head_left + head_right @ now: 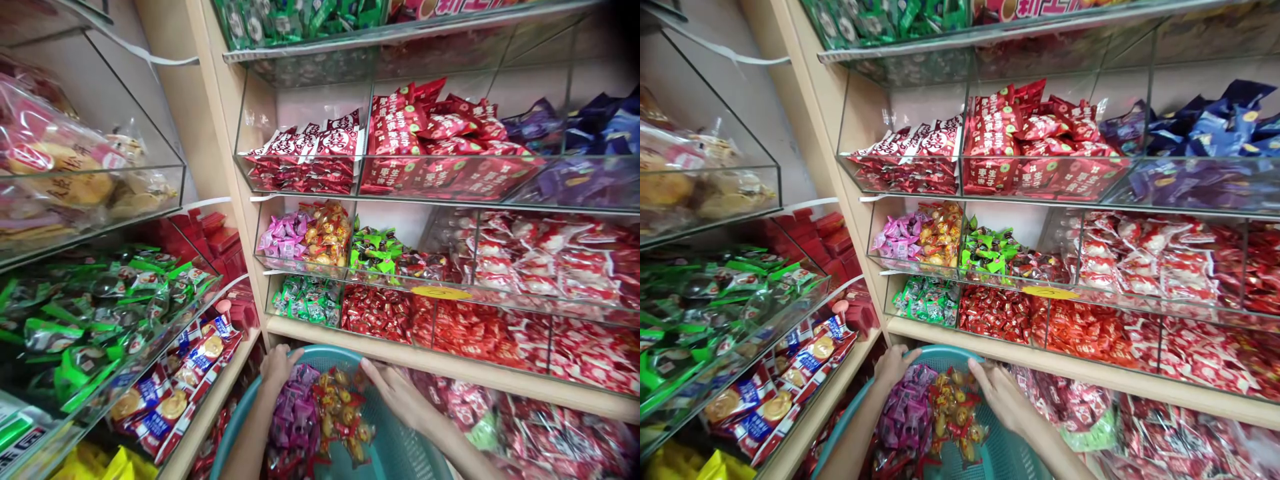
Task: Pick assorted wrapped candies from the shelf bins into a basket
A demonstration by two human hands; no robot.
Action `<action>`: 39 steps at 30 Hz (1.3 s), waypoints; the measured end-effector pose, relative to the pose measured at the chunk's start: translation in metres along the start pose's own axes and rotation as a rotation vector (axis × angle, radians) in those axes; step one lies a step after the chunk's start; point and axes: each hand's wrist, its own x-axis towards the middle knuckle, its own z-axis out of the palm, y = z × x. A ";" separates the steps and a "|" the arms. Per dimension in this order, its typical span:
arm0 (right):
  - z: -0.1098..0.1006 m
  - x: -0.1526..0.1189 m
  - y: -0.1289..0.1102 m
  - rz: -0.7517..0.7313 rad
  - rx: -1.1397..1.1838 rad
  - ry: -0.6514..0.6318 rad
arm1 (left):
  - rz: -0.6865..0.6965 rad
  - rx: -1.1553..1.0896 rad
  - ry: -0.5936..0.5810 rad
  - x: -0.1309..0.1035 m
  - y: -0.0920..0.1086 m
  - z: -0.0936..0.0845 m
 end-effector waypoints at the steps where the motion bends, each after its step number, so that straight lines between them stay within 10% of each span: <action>1: 0.003 0.000 0.009 0.038 -0.027 -0.021 | 0.000 0.002 -0.002 0.000 0.000 0.001; 19: 0.030 0.022 0.013 -0.080 -0.163 -0.124 | -0.005 -0.007 0.009 -0.001 -0.002 0.001; 31: -0.096 0.088 -0.149 -0.626 -0.624 0.321 | 0.005 -0.020 0.004 -0.005 0.000 -0.006; 39: -0.103 0.178 -0.174 -0.506 -0.900 0.621 | 0.007 -0.021 0.015 -0.005 -0.001 -0.005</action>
